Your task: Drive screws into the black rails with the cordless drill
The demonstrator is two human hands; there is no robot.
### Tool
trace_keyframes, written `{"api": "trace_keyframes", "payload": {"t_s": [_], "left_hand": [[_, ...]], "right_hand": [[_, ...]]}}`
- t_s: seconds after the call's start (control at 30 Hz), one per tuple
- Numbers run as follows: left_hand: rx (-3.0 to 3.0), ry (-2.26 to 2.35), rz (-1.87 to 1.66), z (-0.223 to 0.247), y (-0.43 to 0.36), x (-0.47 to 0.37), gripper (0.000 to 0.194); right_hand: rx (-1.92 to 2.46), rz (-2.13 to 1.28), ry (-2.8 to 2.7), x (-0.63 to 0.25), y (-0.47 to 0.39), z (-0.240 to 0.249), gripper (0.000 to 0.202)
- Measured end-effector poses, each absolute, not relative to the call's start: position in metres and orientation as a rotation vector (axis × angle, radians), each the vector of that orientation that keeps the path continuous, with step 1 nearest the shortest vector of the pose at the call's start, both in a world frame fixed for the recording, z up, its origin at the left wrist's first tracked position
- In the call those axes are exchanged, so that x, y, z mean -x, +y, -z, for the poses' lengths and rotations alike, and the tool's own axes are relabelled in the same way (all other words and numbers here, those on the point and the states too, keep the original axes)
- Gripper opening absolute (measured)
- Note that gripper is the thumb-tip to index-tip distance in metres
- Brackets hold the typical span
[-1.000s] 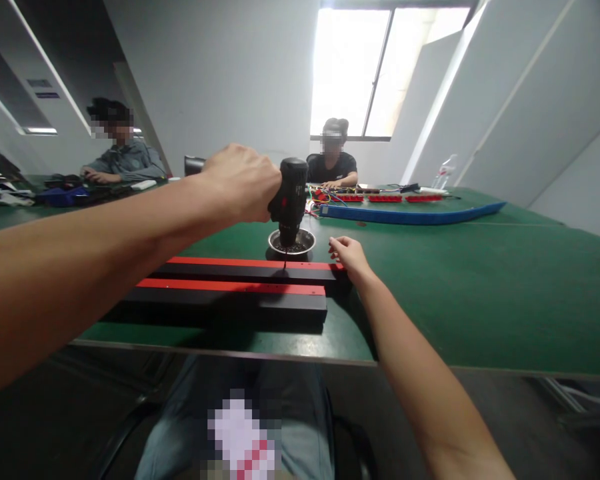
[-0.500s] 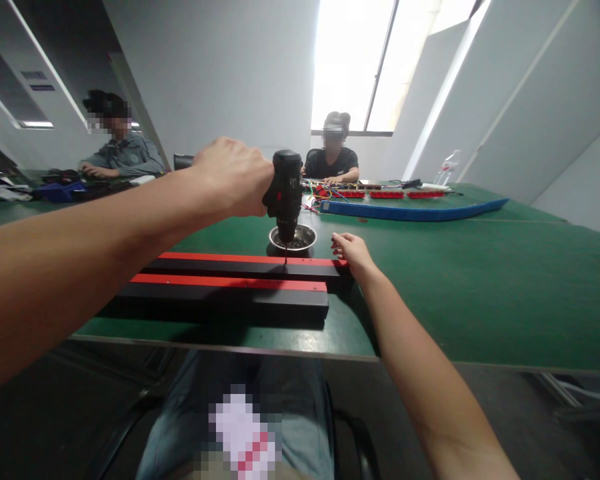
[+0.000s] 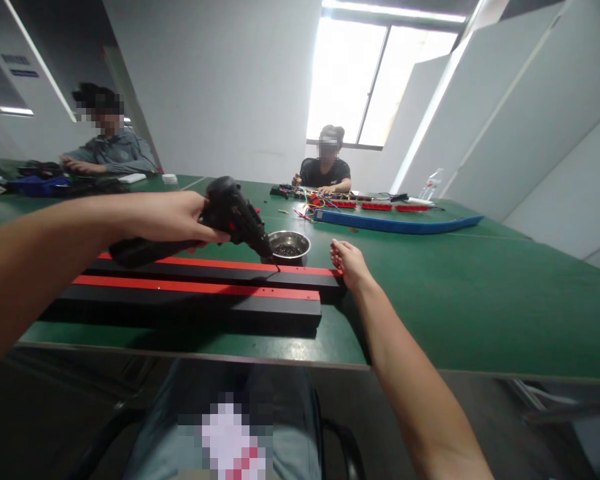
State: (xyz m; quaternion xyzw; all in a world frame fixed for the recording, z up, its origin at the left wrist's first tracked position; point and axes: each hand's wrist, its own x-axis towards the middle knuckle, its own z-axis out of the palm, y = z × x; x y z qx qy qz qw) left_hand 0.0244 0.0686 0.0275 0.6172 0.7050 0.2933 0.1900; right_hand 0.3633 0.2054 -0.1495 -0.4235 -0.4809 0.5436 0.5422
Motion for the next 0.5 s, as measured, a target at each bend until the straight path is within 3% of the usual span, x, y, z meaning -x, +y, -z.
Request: {"api": "trace_keyframes", "payload": {"t_s": [0.07,0.27,0.5], "left_hand": [[-1.773,1.947,-0.635,-0.008,0.063,-0.015,0.036],[-1.102,1.494,-1.208,0.056,0.055,-0.033,0.033],[-0.888,0.975,-1.323,0.106,0.061,-0.051,0.027]], "right_hand": [[0.993,-1.282,-1.154,-0.364,0.207,0.151,0.035],[1.039,-1.182,-1.257,-0.351,0.214,0.156,0.038],[0.988,-1.203,-1.384,-0.325,0.206,0.16,0.048]]}}
